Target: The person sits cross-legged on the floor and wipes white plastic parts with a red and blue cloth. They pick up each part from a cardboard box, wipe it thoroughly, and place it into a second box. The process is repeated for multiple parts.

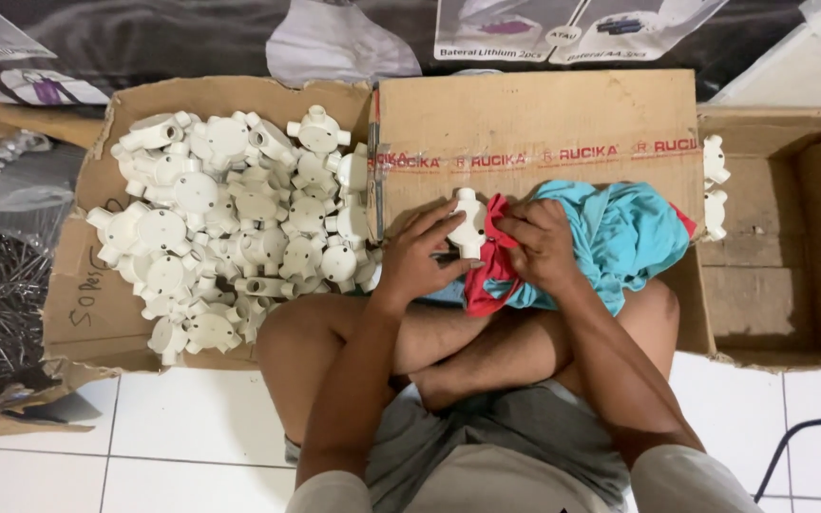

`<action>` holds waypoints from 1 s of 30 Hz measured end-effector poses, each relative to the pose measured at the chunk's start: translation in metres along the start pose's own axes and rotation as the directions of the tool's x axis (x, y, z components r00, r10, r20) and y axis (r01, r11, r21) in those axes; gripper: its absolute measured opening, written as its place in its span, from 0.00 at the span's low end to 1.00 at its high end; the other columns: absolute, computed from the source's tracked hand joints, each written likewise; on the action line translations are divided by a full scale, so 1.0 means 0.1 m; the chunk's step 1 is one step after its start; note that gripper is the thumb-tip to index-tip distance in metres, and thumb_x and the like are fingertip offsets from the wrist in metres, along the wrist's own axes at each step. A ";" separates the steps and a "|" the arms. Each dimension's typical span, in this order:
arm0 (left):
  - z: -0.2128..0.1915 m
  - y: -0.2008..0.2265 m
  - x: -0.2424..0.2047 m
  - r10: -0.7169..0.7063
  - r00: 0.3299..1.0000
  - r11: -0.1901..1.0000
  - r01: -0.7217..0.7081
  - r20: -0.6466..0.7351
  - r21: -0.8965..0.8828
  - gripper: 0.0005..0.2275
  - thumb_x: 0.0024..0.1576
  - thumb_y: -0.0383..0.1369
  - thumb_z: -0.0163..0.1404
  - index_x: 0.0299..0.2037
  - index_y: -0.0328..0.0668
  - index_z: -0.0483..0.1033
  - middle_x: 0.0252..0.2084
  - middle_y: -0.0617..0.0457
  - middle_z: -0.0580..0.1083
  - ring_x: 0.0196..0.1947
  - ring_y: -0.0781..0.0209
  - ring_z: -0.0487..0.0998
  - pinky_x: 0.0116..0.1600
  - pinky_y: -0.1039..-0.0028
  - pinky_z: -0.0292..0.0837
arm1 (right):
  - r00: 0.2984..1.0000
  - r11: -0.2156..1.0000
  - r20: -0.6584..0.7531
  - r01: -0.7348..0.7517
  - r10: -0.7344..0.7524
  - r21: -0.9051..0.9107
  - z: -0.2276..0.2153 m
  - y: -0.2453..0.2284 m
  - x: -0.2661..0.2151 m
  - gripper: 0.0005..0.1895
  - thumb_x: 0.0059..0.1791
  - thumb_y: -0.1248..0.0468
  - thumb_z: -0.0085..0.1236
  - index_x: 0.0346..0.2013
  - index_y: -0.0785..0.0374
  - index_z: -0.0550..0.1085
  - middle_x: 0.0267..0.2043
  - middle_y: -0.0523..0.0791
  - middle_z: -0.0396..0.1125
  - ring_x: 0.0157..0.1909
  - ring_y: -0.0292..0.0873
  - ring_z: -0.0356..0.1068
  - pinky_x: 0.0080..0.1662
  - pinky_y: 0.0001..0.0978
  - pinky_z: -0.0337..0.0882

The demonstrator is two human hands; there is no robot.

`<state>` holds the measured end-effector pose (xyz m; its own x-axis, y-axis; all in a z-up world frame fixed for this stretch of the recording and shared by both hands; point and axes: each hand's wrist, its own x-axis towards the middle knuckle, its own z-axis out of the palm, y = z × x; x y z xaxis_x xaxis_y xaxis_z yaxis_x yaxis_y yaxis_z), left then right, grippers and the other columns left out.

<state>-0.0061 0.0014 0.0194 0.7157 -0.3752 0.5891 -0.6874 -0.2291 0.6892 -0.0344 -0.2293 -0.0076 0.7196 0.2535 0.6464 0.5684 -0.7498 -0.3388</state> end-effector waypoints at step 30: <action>0.20 -0.13 -0.26 -0.069 0.996 0.990 0.062 0.048 0.131 0.27 0.40 0.36 0.66 0.53 0.45 0.76 0.60 0.47 0.70 0.58 0.44 0.72 0.60 0.60 0.69 | 0.901 0.946 0.360 -0.140 0.244 -0.291 -0.01 -0.08 -0.06 0.18 0.47 0.59 0.54 0.50 0.61 0.73 0.45 0.46 0.62 0.47 0.50 0.60 0.48 0.43 0.55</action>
<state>-0.0183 -0.0039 -0.0137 0.7544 -0.4013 0.5194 -0.6520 -0.3671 0.6634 -0.0436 -0.2252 -0.0082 0.9302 0.2655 0.2536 0.3213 -0.9229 -0.2121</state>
